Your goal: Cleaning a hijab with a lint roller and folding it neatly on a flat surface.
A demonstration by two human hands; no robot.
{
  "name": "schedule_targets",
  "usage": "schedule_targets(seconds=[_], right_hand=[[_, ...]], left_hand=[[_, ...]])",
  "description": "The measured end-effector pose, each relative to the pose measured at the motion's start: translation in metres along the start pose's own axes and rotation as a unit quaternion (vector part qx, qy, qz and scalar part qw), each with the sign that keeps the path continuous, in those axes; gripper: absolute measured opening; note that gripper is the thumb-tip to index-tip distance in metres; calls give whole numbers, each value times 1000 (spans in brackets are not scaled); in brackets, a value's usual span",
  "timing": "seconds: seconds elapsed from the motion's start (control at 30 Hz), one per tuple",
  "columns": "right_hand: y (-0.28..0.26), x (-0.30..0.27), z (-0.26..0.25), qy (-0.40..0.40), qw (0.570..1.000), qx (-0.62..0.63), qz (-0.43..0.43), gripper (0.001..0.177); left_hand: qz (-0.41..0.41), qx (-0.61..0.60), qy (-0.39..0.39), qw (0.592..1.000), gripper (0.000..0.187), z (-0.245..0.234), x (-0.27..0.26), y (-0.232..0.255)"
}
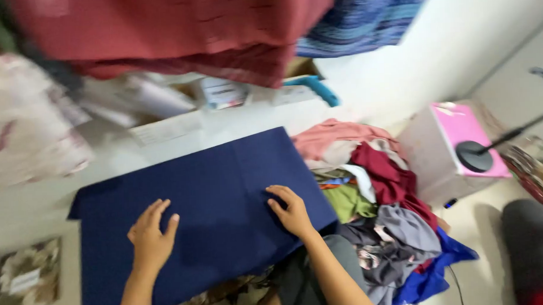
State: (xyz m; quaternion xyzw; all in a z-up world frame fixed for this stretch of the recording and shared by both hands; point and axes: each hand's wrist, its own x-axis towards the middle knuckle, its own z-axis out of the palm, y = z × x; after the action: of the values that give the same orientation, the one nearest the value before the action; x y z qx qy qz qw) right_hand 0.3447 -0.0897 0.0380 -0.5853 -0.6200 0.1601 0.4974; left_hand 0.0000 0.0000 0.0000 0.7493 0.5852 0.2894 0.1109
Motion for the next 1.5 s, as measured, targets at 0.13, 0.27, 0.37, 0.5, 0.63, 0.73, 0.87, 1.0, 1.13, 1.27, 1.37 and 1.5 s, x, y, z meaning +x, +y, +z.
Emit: schedule_targets(seconds=[0.13,0.27,0.37,0.5,0.63,0.73,0.87,1.0,1.13,1.27,1.37,1.5], right_hand=[[38,-5,-58,89,995,-45,1,28],[108,-33,-116,165,981,-68,73,31],[171,-67,-156,176,964,-149,135,35],[225,-101,-200,184,925,-216,253,43],[222,-87,-230,233,913,-234,238,43],[230,-62,-238,251,910,-263,198,59],[211,-27,-217,161,951,-217,150,36],[206,-22,-178,-26,879,-313,359,36],[272,-56,-134,2,895,-343,287,77],[283,-75,-126,21,885,-433,170,66],[265,-74,-146,16,891,-442,99,24],[225,-63,-190,-19,909,-414,54,20]], left_hand=[[16,25,-56,998,49,28,-1,44],[48,52,-62,996,49,56,-1,58],[37,91,-93,991,50,67,-1,64],[40,153,-95,983,50,61,-6,76],[19,161,-103,981,49,70,-5,70],[10,165,-103,981,49,74,-5,65],[2,158,-105,982,51,72,-4,67],[-2,147,-94,985,50,72,-4,68],[-18,156,-121,980,51,68,-2,71],[12,148,-84,985,49,74,-6,64],[13,142,-85,986,48,71,-4,66],[7,133,-86,987,48,71,-6,66]])
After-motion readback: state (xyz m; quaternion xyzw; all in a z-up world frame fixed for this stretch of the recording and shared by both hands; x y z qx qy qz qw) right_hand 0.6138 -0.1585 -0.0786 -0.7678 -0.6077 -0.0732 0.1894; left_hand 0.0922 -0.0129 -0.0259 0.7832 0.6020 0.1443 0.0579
